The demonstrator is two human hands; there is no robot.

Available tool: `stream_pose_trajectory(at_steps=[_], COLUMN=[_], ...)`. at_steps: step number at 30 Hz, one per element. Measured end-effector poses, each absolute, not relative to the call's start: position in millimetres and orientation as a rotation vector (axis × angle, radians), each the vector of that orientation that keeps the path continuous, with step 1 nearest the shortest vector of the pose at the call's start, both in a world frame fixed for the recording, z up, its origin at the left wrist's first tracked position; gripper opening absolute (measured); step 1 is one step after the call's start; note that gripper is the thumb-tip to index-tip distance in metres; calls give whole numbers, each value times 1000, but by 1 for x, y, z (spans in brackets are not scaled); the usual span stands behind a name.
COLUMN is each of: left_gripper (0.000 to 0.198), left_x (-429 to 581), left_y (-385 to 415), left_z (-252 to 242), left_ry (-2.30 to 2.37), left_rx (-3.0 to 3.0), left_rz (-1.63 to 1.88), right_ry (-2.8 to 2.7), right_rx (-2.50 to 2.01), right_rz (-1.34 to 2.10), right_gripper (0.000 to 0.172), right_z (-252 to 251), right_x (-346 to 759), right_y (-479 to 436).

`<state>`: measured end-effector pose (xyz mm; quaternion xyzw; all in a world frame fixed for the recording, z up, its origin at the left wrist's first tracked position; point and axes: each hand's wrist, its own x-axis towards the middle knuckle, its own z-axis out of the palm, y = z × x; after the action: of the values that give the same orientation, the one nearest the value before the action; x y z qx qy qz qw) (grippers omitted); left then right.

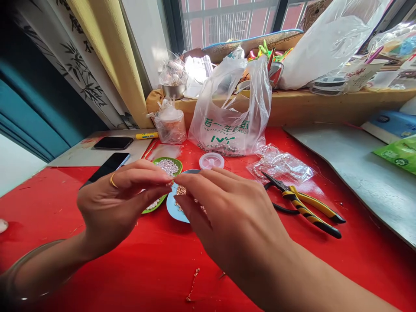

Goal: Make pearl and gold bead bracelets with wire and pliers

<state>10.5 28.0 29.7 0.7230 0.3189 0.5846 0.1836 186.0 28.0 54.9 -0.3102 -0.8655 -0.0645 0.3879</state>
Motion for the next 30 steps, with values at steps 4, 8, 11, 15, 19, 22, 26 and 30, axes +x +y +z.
stream_pose_trajectory(at_steps=[4, 8, 11, 15, 19, 22, 26, 30], left_gripper=[21, 18, 15, 15, 16, 14, 10, 6], left_x=[10, 9, 7, 6, 4, 3, 2, 2], left_y=[30, 32, 35, 37, 37, 38, 38, 39], left_z=[30, 31, 30, 28, 26, 25, 25, 26], left_ry=[909, 872, 900, 972, 909, 902, 937, 993], left_rx=[2008, 2026, 1959, 1922, 2010, 2060, 2119, 2285], left_rz=[1637, 1548, 1477, 1406, 1336, 1273, 1199, 1191], right_ry=[-2159, -2136, -2173, -2255, -2322, -2383, -2461, -2543], right_rx=[-912, -980, -1016, -1072, -1059, -1006, -999, -1106], right_rz=[-18, 110, 182, 214, 131, 121, 107, 63], right_gripper=[12, 20, 18, 17, 18, 16, 23, 21], right_z=[55, 59, 62, 60, 56, 54, 55, 54], right_x=[185, 185, 185, 184, 184, 186, 190, 190], right_y=[29, 29, 30, 32, 33, 34, 34, 35])
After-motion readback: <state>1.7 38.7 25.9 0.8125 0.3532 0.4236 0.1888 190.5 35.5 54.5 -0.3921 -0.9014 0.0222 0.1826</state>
